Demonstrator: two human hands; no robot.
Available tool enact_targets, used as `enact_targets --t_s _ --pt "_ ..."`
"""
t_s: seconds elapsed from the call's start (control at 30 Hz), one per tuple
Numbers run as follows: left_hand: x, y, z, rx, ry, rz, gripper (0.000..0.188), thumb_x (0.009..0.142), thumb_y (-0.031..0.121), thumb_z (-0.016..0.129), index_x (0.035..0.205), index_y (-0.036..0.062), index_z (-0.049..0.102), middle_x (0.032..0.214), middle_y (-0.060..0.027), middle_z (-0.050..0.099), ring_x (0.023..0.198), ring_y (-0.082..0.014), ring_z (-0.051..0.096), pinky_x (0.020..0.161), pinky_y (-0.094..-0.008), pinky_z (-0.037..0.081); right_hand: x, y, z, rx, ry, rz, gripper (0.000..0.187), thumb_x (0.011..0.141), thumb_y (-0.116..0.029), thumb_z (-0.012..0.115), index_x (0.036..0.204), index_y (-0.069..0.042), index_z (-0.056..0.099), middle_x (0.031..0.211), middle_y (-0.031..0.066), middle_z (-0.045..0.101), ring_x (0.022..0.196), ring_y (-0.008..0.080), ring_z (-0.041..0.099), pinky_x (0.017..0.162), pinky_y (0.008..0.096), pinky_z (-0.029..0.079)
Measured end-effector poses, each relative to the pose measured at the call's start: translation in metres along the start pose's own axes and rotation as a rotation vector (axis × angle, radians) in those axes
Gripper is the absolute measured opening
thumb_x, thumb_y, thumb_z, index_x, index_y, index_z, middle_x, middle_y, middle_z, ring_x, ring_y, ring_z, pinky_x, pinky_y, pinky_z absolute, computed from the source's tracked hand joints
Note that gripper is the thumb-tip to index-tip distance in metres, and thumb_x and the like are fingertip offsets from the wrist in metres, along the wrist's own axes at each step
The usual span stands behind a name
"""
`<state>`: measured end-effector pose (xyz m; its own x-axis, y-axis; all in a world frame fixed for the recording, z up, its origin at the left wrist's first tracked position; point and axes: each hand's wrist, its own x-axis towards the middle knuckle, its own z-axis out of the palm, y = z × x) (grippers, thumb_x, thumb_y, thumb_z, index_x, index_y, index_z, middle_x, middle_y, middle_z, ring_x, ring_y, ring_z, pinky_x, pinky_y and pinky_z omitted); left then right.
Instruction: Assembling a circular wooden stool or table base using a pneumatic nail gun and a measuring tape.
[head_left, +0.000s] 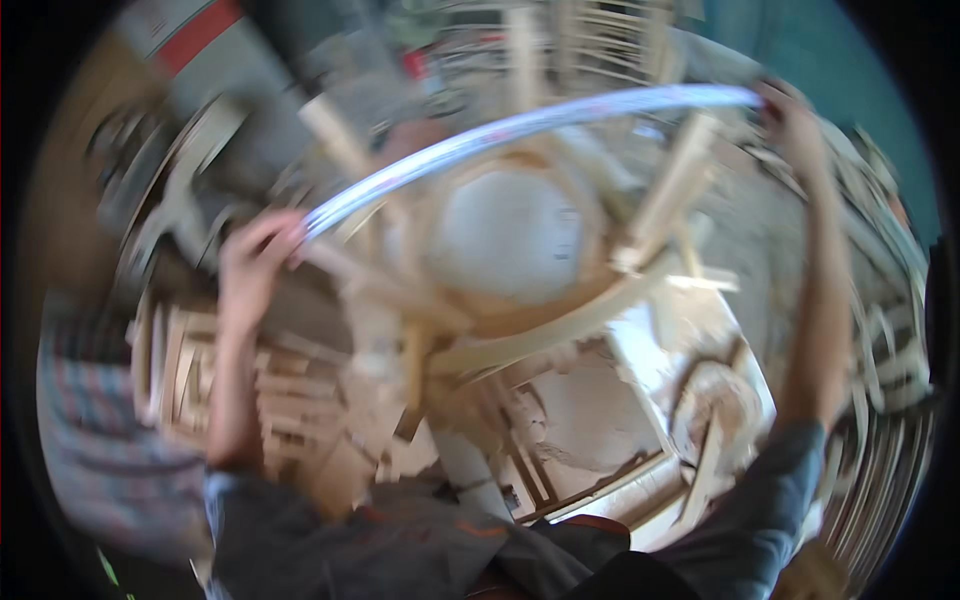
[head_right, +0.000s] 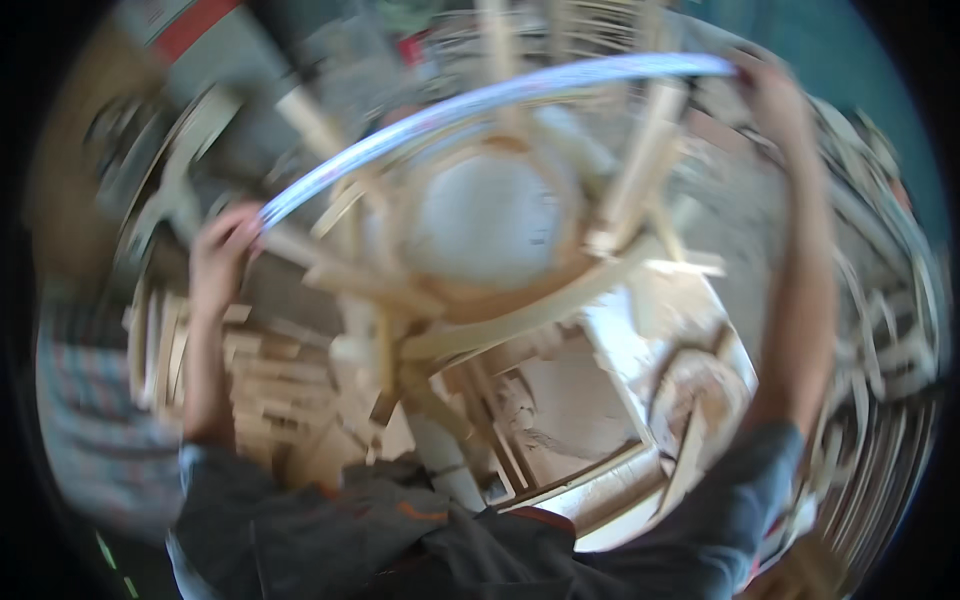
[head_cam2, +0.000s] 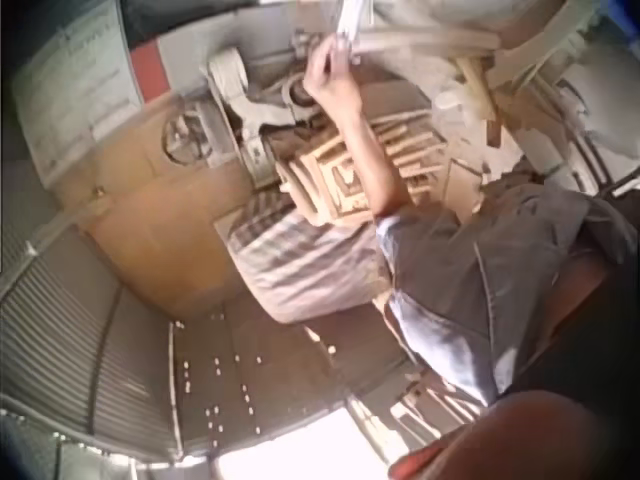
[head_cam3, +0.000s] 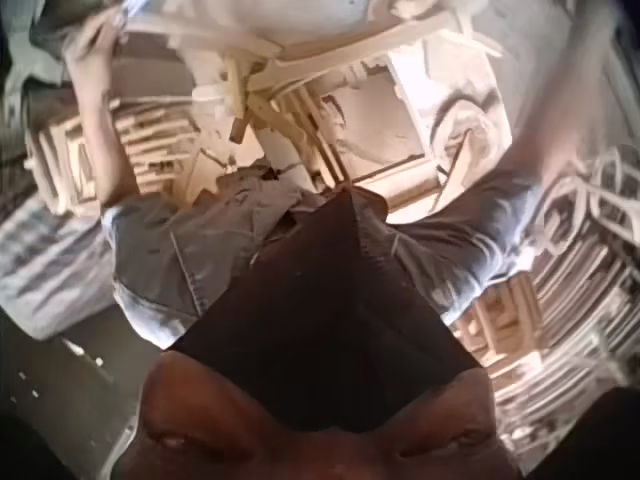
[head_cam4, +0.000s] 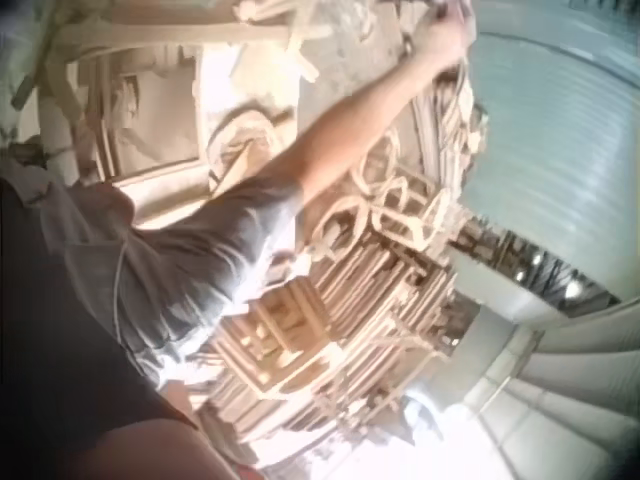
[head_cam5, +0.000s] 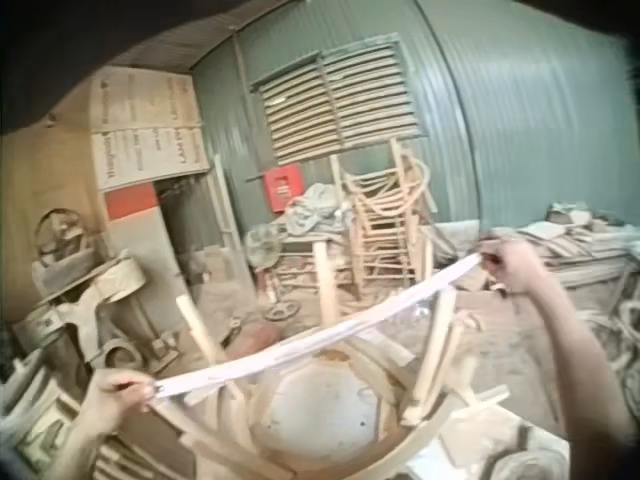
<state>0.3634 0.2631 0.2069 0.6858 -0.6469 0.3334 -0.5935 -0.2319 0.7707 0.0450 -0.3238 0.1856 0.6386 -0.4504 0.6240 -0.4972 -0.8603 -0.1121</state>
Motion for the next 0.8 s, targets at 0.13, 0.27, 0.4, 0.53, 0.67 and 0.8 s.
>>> enact_targets --t_s 0.13,0.27,0.4,0.53,0.67,0.8 --pt "0.003 -0.004 -0.001 0.054 0.002 0.098 0.016 0.094 0.009 0.064 0.105 -0.0011 0.069 0.081 -0.0016 0.058 0.067 -0.0079 0.052 0.061 -0.0219 0.043 0.008 -0.015 -0.018 -0.101 0.226 -0.167 0.024 0.09 -0.015 0.061 0.113 -0.01 0.067 0.118 0.0091 0.063 0.109 0.0339 0.059 0.093 0.0409 0.049" --pt "0.011 0.007 0.016 -0.04 -0.043 0.174 0.016 0.095 0.012 0.066 0.105 0.0005 0.07 0.083 -0.0006 0.058 0.069 -0.0074 0.051 0.062 -0.0213 0.044 -0.001 0.008 -0.018 -0.218 0.168 -0.059 0.026 0.093 -0.018 0.057 0.115 -0.022 0.068 0.123 0.0051 0.062 0.118 0.0274 0.058 0.094 0.0454 0.05" --pt "0.01 0.005 0.011 -0.003 -0.067 0.196 0.017 0.096 0.014 0.066 0.105 0.0011 0.071 0.084 -0.0007 0.06 0.07 -0.0072 0.052 0.062 -0.0219 0.045 -0.007 0.007 -0.008 -0.203 0.146 -0.012 0.026 0.092 -0.02 0.057 0.116 -0.024 0.068 0.125 0.0045 0.06 0.123 0.0256 0.055 0.098 0.0476 0.047" --pt "0.006 -0.002 0.009 -0.02 -0.041 0.163 0.018 0.095 0.016 0.067 0.105 0.0015 0.07 0.083 -0.0009 0.063 0.069 -0.0071 0.053 0.062 -0.0219 0.045 -0.012 -0.002 -0.004 -0.226 0.154 0.016 0.027 0.089 -0.02 0.065 0.116 -0.021 0.067 0.127 0.0004 0.06 0.119 0.0255 0.057 0.096 0.0428 0.049" --pt "0.003 -0.004 0.013 0.023 -0.02 0.169 0.021 0.095 0.019 0.068 0.106 0.0009 0.069 0.082 -0.0002 0.062 0.068 -0.0069 0.053 0.063 -0.0221 0.045 -0.017 -0.003 -0.01 -0.226 0.198 0.013 0.028 0.086 -0.022 0.066 0.114 -0.019 0.068 0.12 0.004 0.064 0.115 0.0263 0.059 0.094 0.0421 0.05" --pt "-0.002 -0.007 0.014 -0.039 0.047 0.132 0.021 0.096 0.019 0.066 0.107 0.0011 0.068 0.08 0.0002 0.061 0.069 -0.0075 0.055 0.065 -0.022 0.047 -0.01 -0.021 -0.033 0.127 0.068 0.154 0.033 0.081 -0.032 0.069 0.109 -0.015 0.071 0.097 0.0126 0.07 0.096 0.0329 0.066 0.087 0.0422 0.052"
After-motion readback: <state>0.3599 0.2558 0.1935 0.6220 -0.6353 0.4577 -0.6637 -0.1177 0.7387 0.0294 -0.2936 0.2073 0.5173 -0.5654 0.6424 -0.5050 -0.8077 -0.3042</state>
